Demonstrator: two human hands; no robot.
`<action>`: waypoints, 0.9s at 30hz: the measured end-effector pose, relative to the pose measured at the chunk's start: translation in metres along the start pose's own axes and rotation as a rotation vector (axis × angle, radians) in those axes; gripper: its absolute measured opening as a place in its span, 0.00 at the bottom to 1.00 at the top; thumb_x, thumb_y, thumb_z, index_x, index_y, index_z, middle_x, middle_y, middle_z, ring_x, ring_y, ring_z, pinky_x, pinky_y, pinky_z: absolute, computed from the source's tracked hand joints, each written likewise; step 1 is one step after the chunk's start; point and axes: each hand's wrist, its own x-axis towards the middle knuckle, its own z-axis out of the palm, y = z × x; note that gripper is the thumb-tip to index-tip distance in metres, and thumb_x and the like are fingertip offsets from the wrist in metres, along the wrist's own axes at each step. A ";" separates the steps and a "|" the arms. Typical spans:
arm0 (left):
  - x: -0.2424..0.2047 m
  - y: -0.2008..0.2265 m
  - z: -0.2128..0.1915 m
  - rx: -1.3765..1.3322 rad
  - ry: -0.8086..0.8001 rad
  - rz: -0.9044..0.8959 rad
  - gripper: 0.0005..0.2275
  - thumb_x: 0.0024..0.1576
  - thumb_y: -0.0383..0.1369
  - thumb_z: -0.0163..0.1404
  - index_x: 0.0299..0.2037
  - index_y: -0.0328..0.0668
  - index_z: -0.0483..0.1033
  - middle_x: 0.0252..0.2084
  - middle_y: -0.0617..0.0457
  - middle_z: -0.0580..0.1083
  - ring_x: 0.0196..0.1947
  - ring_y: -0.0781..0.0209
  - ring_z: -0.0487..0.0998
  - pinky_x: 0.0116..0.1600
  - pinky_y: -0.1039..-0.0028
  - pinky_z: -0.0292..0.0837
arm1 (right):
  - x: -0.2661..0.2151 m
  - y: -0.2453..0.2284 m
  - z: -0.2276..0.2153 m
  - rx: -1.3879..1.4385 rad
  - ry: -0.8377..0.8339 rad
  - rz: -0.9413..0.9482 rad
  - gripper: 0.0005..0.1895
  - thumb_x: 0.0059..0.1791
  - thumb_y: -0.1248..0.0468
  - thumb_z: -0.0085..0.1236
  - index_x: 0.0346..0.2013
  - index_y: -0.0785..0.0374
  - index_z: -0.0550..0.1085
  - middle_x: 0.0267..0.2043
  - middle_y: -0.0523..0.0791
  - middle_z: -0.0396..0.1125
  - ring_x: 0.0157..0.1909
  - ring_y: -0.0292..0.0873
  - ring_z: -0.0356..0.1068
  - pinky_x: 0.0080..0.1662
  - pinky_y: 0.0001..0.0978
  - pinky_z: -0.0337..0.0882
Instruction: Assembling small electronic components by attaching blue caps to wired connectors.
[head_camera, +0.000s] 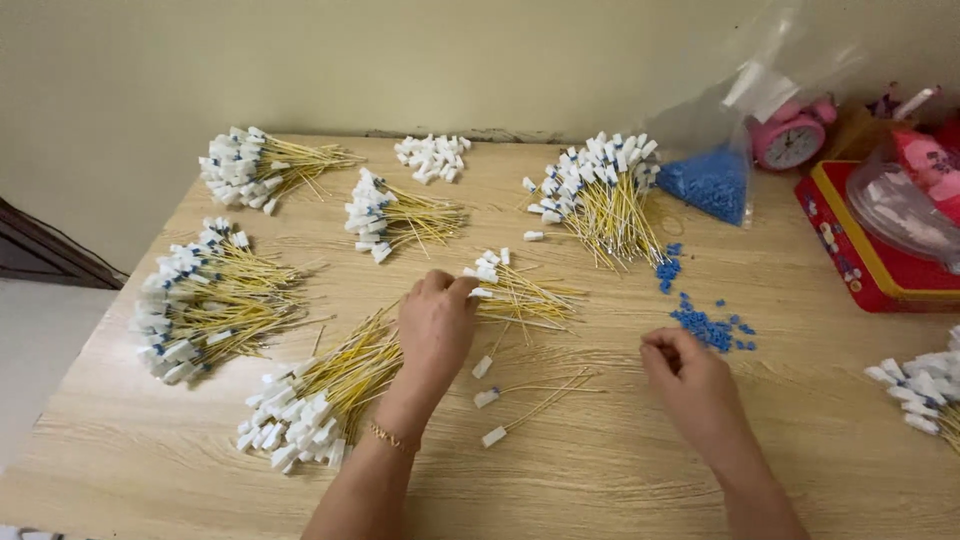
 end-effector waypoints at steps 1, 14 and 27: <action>0.009 0.001 0.007 0.009 -0.008 0.003 0.09 0.51 0.31 0.59 0.42 0.49 0.84 0.41 0.47 0.79 0.41 0.47 0.79 0.47 0.57 0.72 | -0.003 0.000 0.004 0.138 -0.023 -0.002 0.11 0.52 0.60 0.58 0.45 0.62 0.78 0.33 0.45 0.76 0.34 0.39 0.74 0.39 0.31 0.74; 0.089 -0.021 0.101 0.227 -0.434 0.159 0.09 0.58 0.29 0.51 0.45 0.50 0.82 0.48 0.49 0.78 0.50 0.48 0.79 0.51 0.57 0.75 | 0.005 0.048 0.068 0.731 -0.189 0.079 0.08 0.51 0.66 0.58 0.44 0.66 0.76 0.36 0.44 0.76 0.35 0.36 0.75 0.37 0.27 0.74; 0.087 -0.024 0.070 0.135 -0.476 0.156 0.06 0.52 0.32 0.56 0.38 0.41 0.81 0.46 0.40 0.76 0.44 0.42 0.79 0.49 0.56 0.76 | -0.002 0.024 0.054 0.703 -0.175 0.139 0.12 0.52 0.66 0.54 0.50 0.65 0.77 0.39 0.44 0.76 0.38 0.36 0.75 0.40 0.27 0.74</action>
